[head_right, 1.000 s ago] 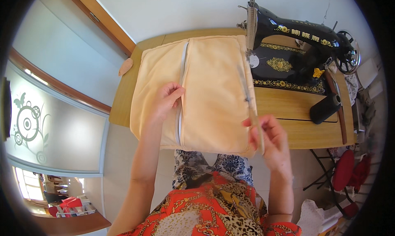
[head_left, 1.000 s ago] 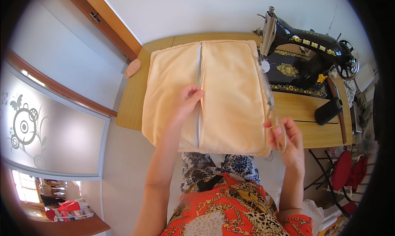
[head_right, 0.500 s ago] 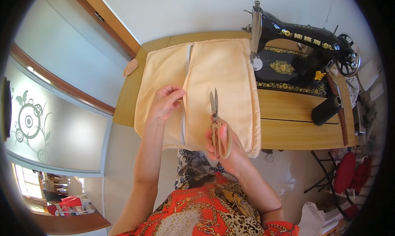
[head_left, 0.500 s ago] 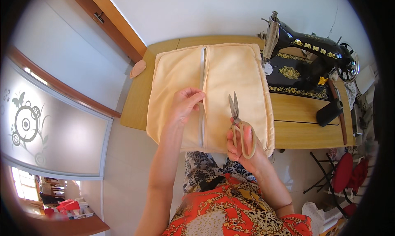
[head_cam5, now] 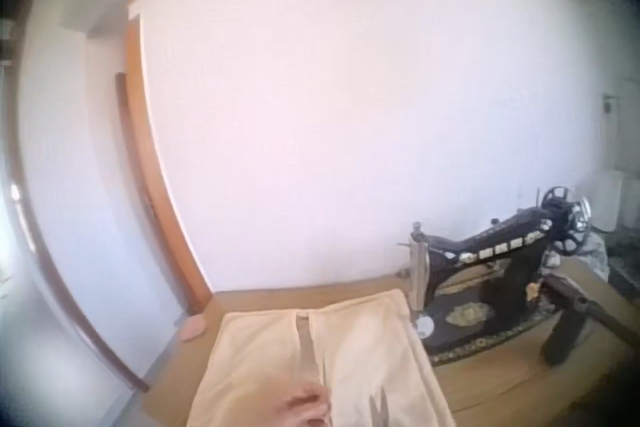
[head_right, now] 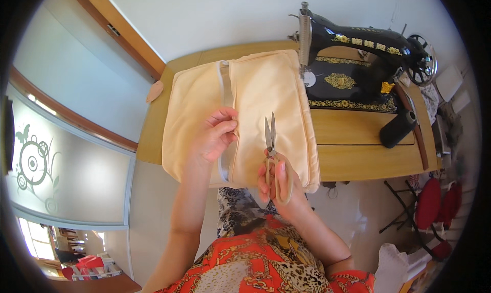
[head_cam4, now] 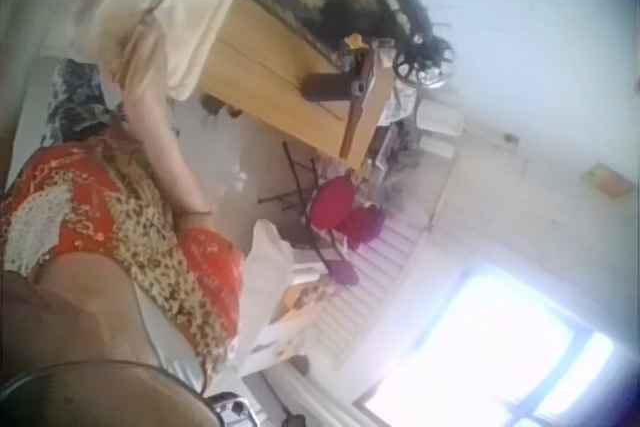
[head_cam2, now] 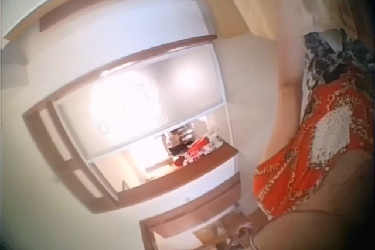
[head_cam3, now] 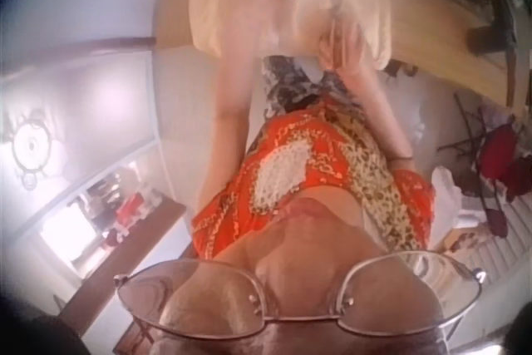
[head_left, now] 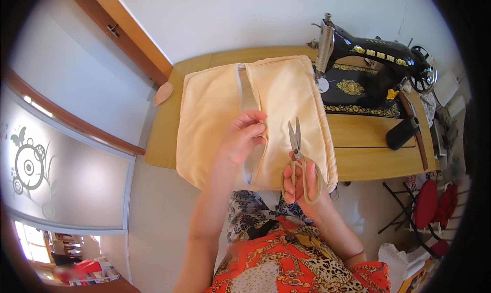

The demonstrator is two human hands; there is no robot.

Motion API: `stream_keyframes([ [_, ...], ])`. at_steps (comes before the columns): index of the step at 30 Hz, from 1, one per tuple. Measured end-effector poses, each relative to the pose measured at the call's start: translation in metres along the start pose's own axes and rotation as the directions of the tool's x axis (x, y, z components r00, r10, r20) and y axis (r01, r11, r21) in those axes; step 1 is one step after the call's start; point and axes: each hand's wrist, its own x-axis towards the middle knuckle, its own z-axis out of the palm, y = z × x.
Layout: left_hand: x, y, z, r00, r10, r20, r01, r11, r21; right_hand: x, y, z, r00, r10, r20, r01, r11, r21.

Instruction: The person picks up a beige fabric item from a bed, walks to a sewing table, and uses scissors to cut along the white elastic edges of the item. The person repeatedly snips the elastic and fabric, then folds the item.

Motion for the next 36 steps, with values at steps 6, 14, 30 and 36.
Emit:
stream_keyframes([
  [6,0.009,-0.032,0.063,0.999,0.027,-0.025,-0.024,0.994,0.104,-0.027,-0.004,-0.004,0.94,-0.335,0.061,0.34,0.92,-0.196],
  [14,0.017,-0.076,0.092,0.99,0.128,-0.061,-0.12,0.986,0.114,-0.041,0.011,-0.015,0.94,-0.341,-0.001,0.336,0.926,-0.171],
  [30,0.007,-0.071,0.087,0.988,0.148,-0.037,-0.145,0.986,0.084,-0.039,0.015,-0.015,0.968,-0.247,-0.036,0.236,0.952,-0.196],
  [36,0.007,-0.069,0.082,0.993,0.113,-0.026,-0.11,0.99,0.093,-0.037,0.016,-0.016,0.965,-0.262,-0.005,0.255,0.941,-0.222],
])
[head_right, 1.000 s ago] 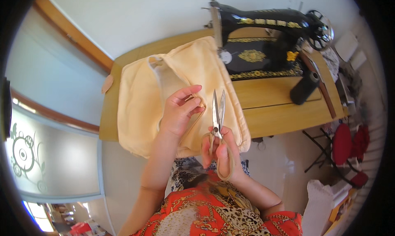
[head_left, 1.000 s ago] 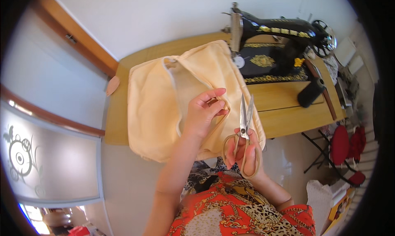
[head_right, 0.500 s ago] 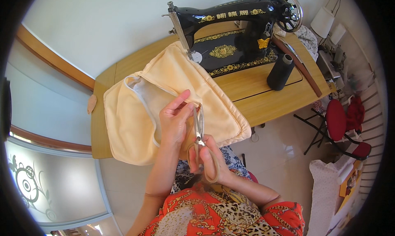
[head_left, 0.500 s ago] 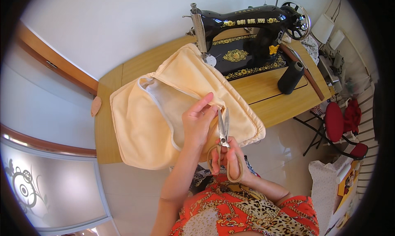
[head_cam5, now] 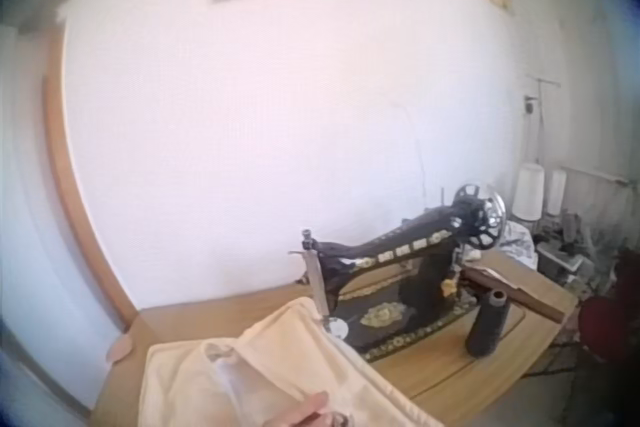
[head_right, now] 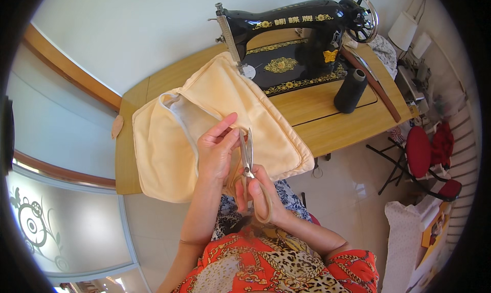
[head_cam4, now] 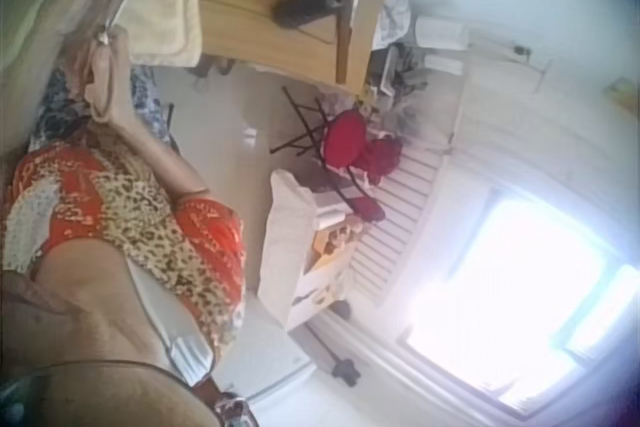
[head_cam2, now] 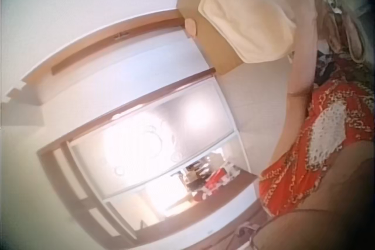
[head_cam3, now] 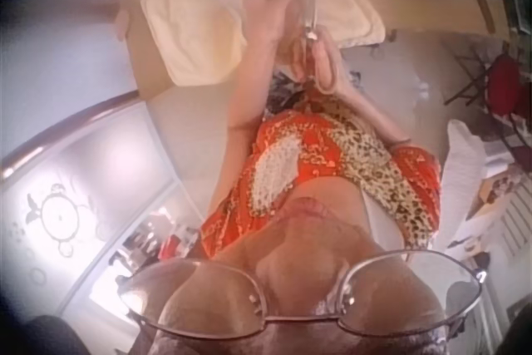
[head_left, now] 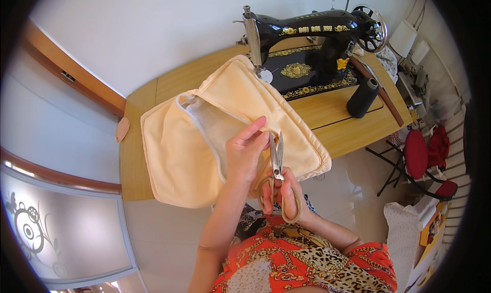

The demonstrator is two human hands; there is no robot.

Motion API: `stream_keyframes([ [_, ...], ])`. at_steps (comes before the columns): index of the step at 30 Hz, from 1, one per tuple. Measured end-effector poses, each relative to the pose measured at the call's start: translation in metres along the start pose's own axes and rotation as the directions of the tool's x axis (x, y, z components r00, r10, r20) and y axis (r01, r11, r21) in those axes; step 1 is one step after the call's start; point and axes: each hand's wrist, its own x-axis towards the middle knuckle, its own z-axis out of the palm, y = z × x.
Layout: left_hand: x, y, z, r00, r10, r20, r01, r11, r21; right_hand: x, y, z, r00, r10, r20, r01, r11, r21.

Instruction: The person picks up a beige fabric item from a bed, walks to a sewing table, and uses scissors to cut along the white elastic edges of the item. The person repeatedly snips the elastic and fabric, then folds the item.

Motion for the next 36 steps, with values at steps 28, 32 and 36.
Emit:
stream_keyframes([
  [28,-0.007,0.009,0.0,0.999,-0.049,0.007,0.049,0.998,-0.032,0.001,0.008,0.002,0.992,-0.124,-0.031,0.119,0.985,-0.121],
  [32,-0.009,0.008,-0.001,0.999,-0.047,-0.02,0.048,0.998,0.045,0.003,0.009,0.005,0.976,-0.199,-0.086,0.188,0.974,-0.126],
  [36,-0.013,0.003,-0.014,0.995,-0.075,-0.068,0.083,0.99,0.118,0.017,-0.015,-0.004,0.895,-0.316,-0.316,0.295,0.949,-0.113],
])
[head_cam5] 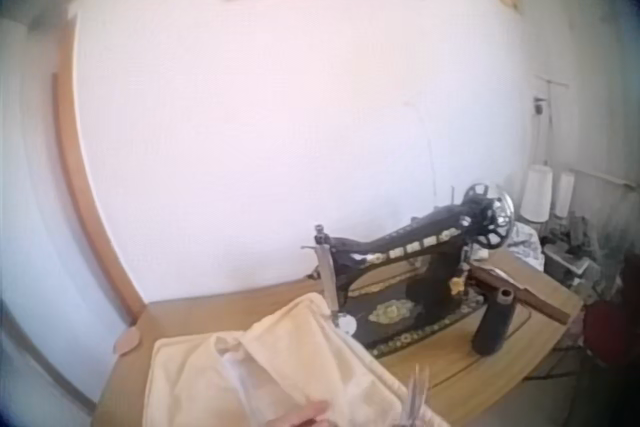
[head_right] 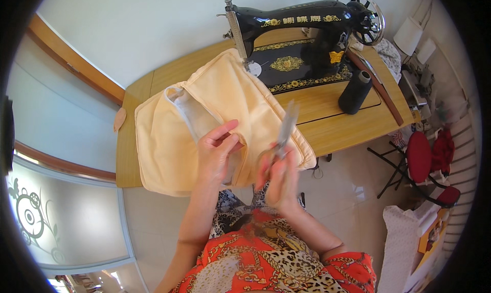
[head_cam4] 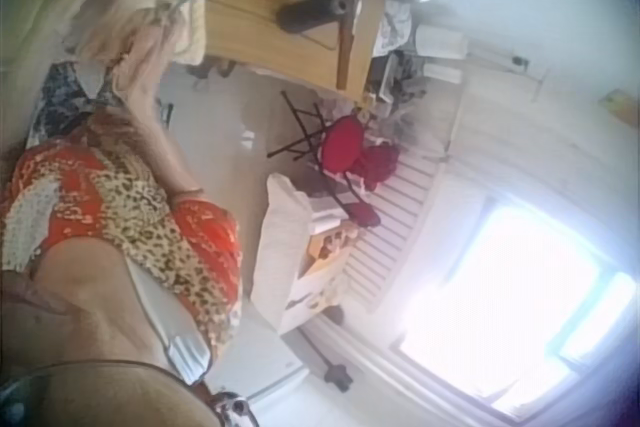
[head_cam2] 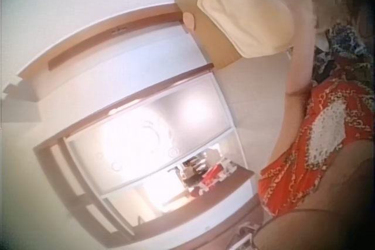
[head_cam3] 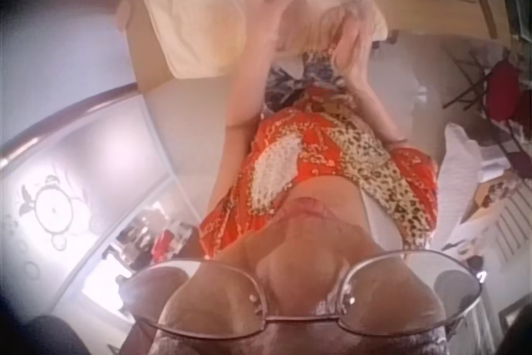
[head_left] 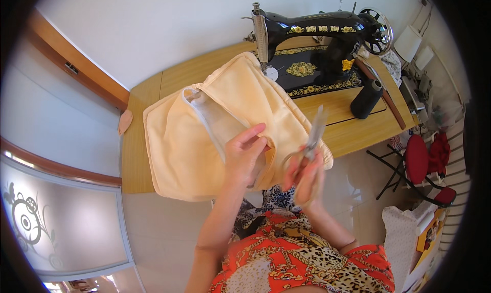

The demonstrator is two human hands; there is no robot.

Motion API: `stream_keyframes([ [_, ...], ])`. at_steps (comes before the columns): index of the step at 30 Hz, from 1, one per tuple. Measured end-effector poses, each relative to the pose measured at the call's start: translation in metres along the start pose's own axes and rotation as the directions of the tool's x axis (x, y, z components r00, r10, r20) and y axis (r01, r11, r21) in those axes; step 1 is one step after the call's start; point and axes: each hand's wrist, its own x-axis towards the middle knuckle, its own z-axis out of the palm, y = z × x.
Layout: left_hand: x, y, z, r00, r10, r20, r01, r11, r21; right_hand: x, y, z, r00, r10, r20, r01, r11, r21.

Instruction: The person picks up a beige fabric item from a bed, walks to a sewing table, and uses scissors to cut along the white elastic edges of the item. The person repeatedly snips the elastic and fabric, then folds the item.

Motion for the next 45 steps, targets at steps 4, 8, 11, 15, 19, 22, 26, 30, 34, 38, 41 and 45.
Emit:
stream_keyframes([
  [4,-0.009,-0.002,-0.014,0.997,0.046,0.056,-0.045,0.999,-0.02,0.052,-0.042,-0.04,0.988,-0.15,0.016,0.1,0.572,-0.814],
  [8,-0.011,0.002,-0.02,0.993,0.063,0.096,-0.055,0.995,-0.08,0.084,-0.058,-0.061,0.955,-0.236,0.181,0.208,0.093,-0.974],
  [11,-0.01,0.002,-0.019,0.996,0.058,0.073,-0.051,0.995,-0.085,0.1,-0.046,-0.085,0.926,-0.229,0.3,0.285,-0.098,-0.954],
  [15,-0.008,-0.001,-0.022,0.997,0.051,0.065,-0.042,0.99,-0.132,0.102,-0.05,-0.087,0.912,-0.216,0.35,0.314,-0.181,-0.932],
  [19,-0.007,0.0,-0.021,0.999,0.041,0.035,-0.036,0.99,-0.133,0.089,-0.055,-0.057,0.884,-0.289,0.369,0.371,-0.051,-0.927],
  [22,-0.007,-0.001,-0.021,0.996,0.081,0.029,-0.079,0.995,-0.068,0.066,-0.046,0.004,0.905,-0.062,0.42,0.402,0.445,-0.8],
  [26,-0.009,0.003,-0.027,0.969,0.246,0.017,-0.244,0.941,0.234,0.064,-0.024,0.031,0.857,0.149,0.493,0.369,0.49,-0.79],
  [30,-0.016,0.015,-0.033,0.916,0.384,0.115,-0.369,0.696,0.616,0.072,-0.003,0.027,0.837,0.293,0.462,0.123,0.722,-0.681],
  [34,-0.017,0.022,-0.04,0.906,0.375,0.195,-0.413,0.685,0.601,0.082,0.008,0.024,0.811,0.373,0.451,0.056,0.718,-0.694],
  [38,-0.013,0.009,-0.05,0.917,0.372,0.142,-0.396,0.816,0.421,0.079,0.01,0.041,0.838,-0.04,0.545,0.508,0.422,-0.75],
  [41,-0.016,0.012,-0.049,0.936,0.349,0.041,-0.349,0.913,0.21,0.086,0.012,0.036,0.844,-0.273,0.461,0.528,0.283,-0.8],
  [45,-0.017,0.013,-0.046,0.959,0.276,-0.059,-0.271,0.959,0.081,0.09,0.011,0.032,0.911,-0.268,0.312,0.391,0.326,-0.861],
])
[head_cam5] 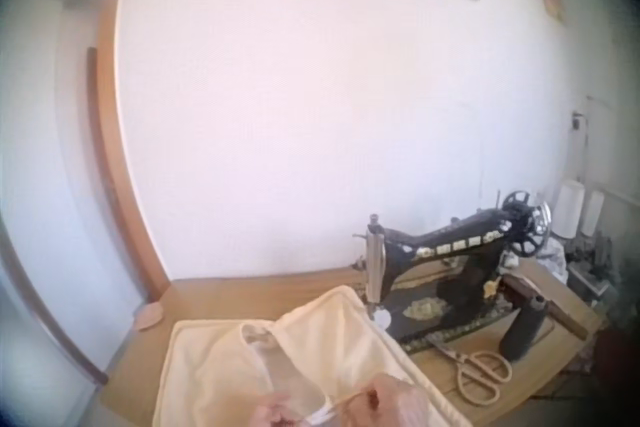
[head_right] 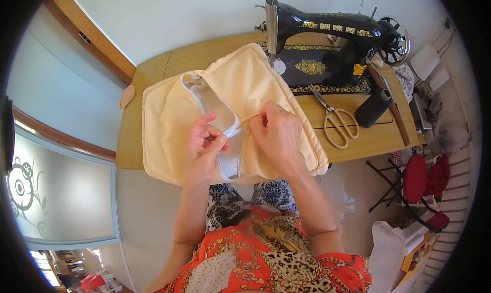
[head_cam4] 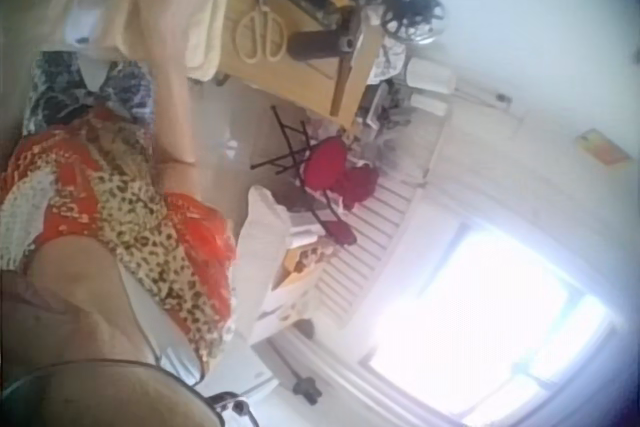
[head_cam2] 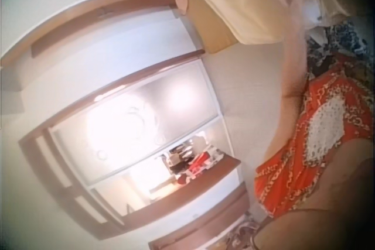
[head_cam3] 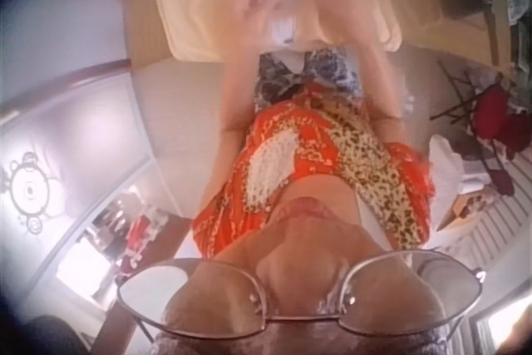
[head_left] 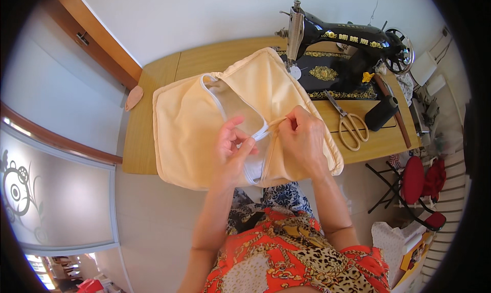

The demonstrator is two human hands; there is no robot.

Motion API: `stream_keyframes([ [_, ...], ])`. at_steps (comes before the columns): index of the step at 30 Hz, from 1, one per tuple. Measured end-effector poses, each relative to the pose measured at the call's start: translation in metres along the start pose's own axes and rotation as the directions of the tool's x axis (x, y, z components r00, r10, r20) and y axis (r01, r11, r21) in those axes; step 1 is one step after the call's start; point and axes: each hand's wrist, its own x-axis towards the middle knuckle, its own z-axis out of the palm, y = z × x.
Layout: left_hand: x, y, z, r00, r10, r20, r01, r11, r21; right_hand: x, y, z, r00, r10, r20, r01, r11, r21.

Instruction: The person picks up a beige fabric item from a bed, walks to a sewing table, and uses scissors to cut along the white elastic edges of the item. The person repeatedly snips the elastic and fabric, then folds the item.

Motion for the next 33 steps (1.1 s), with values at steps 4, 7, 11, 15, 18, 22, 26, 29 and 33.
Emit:
stream_keyframes([
  [4,-0.004,-0.012,-0.008,0.983,-0.173,0.058,0.173,0.985,0.008,-0.009,0.013,0.004,0.967,0.17,0.188,-0.203,0.963,0.176],
  [7,-0.006,-0.005,-0.007,0.946,-0.301,0.122,0.299,0.954,0.037,-0.011,0.015,0.004,0.945,0.153,0.288,-0.262,0.882,0.393],
  [11,0.0,-0.002,-0.002,0.934,-0.32,0.156,0.327,0.945,-0.014,-0.017,0.011,0.0,0.861,0.14,0.489,-0.395,0.79,0.469],
  [15,0.001,-0.004,0.016,0.964,-0.26,0.053,0.258,0.965,0.038,-0.022,0.003,-0.002,0.882,0.04,0.469,-0.303,0.812,0.499],
  [18,0.002,-0.005,0.014,0.972,-0.211,0.101,0.189,0.963,0.19,-0.025,0.002,-0.002,0.918,0.021,0.396,-0.227,0.847,0.48],
  [22,-0.001,-0.015,0.003,0.988,-0.153,0.031,0.154,0.987,-0.045,-0.026,0.003,-0.003,0.956,0.115,0.272,-0.229,0.87,0.437],
  [26,-0.005,-0.019,-0.003,0.964,-0.222,0.146,0.265,0.811,-0.521,-0.028,0.001,0.001,0.967,0.175,0.185,-0.227,0.92,0.319],
  [29,-0.006,-0.017,0.0,0.95,-0.197,0.242,0.305,0.755,-0.58,-0.029,0.003,0.004,0.963,0.187,0.194,-0.242,0.916,0.32],
  [33,-0.006,-0.02,0.0,0.931,-0.176,0.321,0.325,0.8,-0.505,-0.03,0.012,-0.001,0.984,0.062,0.17,-0.116,0.938,0.327],
])
